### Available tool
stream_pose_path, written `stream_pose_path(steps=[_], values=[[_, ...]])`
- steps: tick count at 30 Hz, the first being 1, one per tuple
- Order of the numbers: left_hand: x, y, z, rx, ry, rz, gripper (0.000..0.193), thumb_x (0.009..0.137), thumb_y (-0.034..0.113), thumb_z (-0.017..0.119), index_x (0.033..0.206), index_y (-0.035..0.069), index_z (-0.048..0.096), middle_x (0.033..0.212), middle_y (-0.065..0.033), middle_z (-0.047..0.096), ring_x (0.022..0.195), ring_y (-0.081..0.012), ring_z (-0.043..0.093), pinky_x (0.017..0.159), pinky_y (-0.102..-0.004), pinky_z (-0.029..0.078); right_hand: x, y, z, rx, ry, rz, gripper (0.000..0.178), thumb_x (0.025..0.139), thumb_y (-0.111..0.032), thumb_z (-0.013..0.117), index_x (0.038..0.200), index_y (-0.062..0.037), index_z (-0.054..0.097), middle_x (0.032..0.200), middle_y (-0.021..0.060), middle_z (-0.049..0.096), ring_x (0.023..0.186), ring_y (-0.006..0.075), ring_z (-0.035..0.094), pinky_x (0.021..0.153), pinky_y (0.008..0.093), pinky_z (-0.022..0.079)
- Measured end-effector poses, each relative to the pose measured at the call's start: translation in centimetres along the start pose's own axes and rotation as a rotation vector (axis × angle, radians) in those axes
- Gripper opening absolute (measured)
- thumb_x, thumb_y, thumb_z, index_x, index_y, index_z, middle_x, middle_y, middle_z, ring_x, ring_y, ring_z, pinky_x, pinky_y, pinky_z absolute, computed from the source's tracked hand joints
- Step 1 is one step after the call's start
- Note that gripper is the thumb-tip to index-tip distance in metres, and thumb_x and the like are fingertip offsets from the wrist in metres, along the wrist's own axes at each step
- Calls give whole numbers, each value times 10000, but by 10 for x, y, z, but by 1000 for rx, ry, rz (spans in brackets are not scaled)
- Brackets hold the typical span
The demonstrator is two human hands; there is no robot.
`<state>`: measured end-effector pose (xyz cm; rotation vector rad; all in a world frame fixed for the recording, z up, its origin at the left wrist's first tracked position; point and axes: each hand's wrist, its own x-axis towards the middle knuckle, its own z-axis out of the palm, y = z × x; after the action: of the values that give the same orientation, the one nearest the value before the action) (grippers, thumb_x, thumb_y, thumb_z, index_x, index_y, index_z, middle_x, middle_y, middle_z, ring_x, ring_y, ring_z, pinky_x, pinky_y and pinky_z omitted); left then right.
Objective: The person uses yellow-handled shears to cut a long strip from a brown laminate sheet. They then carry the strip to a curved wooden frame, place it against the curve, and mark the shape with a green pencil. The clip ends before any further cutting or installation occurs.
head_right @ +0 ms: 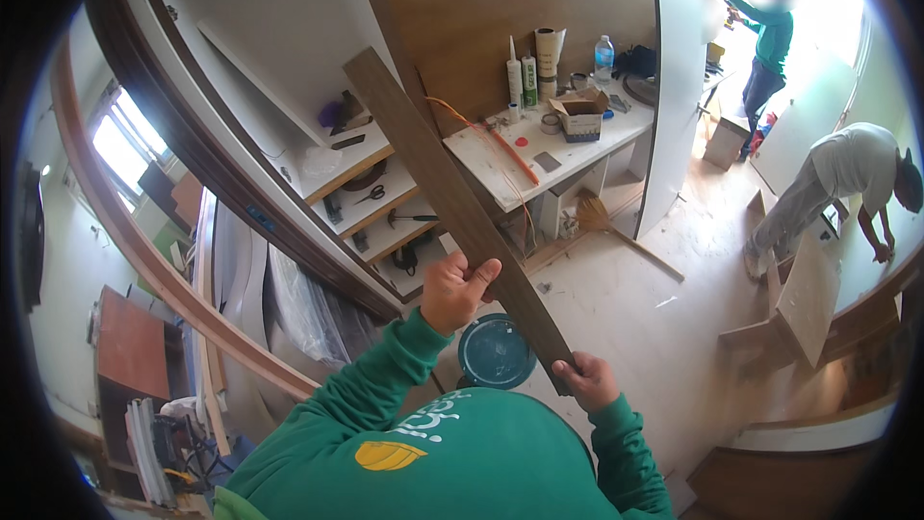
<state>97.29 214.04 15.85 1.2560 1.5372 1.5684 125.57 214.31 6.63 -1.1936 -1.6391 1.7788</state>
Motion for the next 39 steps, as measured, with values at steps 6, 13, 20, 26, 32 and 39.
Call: stream_pose_path(steps=[6, 13, 20, 26, 32, 39], values=[[-10, -12, -4, 154, -1, -46, 556, 992, 464, 713, 686, 17, 587, 603, -67, 671, 581, -150, 707, 520, -313, 568, 1, 9, 4, -47, 45, -82, 345, 1018, -320, 712, 905, 3, 669, 720, -5, 595, 677, 85, 530, 609, 285, 467], [-5, -41, -8, -99, 80, -18, 427, 1037, 331, 692, 742, 56, 550, 734, -38, 643, 636, -96, 620, 552, -278, 523, -2, 13, -13, -316, -103, -51, 430, 1009, -440, 689, 984, -11, 667, 761, 91, 655, 675, 167, 615, 670, 363, 531], [49, -36, -54, -551, 295, -217, 285, 1048, 304, 652, 1136, 37, 605, 1058, -136, 736, 934, -237, 728, 827, -331, 590, -8, 42, -24, -379, -290, 86, 367, 1007, -396, 678, 1059, -32, 672, 797, 98, 696, 726, 198, 688, 682, 385, 545], [86, -43, -110, -475, 459, -136, 373, 1049, 307, 645, 1255, 1, 590, 1125, -169, 727, 1020, -280, 719, 896, -368, 597, -24, 87, -48, -317, -289, 281, 327, 983, -370, 686, 1105, -66, 690, 838, 72, 692, 750, 176, 656, 718, 358, 544], [103, -107, -171, -502, 672, -121, 337, 1039, 278, 666, 1200, -14, 619, 1003, -108, 718, 906, -227, 713, 797, -357, 613, -37, 88, -72, -302, -199, 245, 370, 971, -403, 709, 1114, -62, 709, 878, 90, 703, 781, 210, 656, 765, 386, 548], [37, -242, -260, 29, 721, -425, 585, 1094, 519, 448, 899, -8, 611, 703, -164, 662, 551, -265, 637, 538, -402, 569, -63, 71, -128, -455, 311, 85, 260, 954, -272, 771, 919, -19, 727, 708, 87, 586, 696, 166, 518, 693, 355, 491]])
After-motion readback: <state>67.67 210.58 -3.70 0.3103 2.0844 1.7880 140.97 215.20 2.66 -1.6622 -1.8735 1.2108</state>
